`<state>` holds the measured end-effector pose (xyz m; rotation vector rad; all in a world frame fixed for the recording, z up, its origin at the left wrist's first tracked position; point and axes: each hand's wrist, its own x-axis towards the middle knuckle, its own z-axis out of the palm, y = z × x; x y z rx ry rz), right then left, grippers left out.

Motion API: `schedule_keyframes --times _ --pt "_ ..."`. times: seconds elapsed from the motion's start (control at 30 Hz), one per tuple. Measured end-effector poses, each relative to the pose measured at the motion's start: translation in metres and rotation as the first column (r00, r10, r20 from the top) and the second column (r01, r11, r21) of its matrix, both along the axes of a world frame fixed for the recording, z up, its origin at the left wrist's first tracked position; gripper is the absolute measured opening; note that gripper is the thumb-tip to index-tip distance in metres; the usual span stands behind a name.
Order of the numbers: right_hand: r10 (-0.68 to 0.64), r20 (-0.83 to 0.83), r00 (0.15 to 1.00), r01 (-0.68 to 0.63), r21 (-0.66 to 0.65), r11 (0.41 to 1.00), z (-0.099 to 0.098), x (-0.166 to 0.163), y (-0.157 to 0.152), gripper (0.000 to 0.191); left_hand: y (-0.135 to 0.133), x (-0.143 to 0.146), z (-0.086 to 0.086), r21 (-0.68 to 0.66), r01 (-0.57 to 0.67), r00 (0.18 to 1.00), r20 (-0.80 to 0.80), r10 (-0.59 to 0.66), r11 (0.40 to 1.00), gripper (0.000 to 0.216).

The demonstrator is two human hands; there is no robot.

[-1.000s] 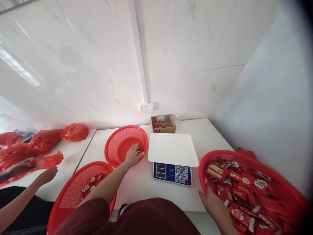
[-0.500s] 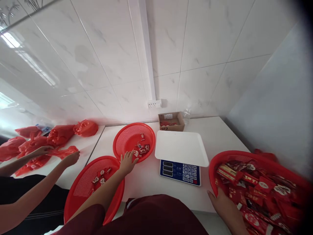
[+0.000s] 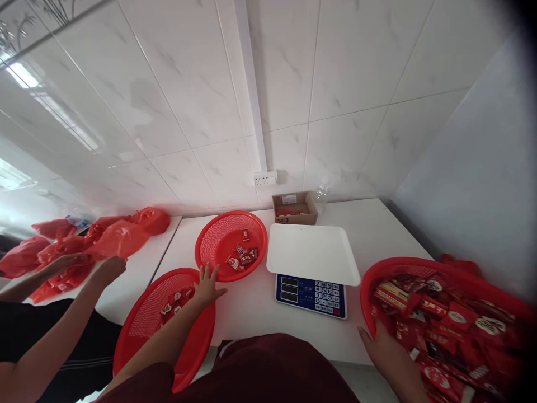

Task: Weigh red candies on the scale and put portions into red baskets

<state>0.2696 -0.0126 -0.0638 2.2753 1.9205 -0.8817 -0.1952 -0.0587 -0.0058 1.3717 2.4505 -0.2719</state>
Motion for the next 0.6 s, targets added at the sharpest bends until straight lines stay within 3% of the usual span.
schedule_keyframes --times 0.17,0.37,0.6 --pt "-0.025 0.004 1.000 0.025 -0.003 1.000 0.001 -0.001 -0.001 0.067 0.004 -0.003 -0.004 0.033 -0.125 0.991 -0.042 0.127 0.992 0.081" --pt "-0.030 -0.007 1.000 0.029 -0.027 0.999 0.003 0.000 0.000 0.067 0.007 -0.019 -0.010 0.065 0.024 0.998 -0.053 -0.020 0.998 0.074" --pt "-0.010 0.001 1.000 0.010 -0.044 0.999 0.005 -0.001 0.001 0.065 0.014 -0.045 -0.018 0.096 0.055 0.997 -0.051 -0.050 0.994 0.065"
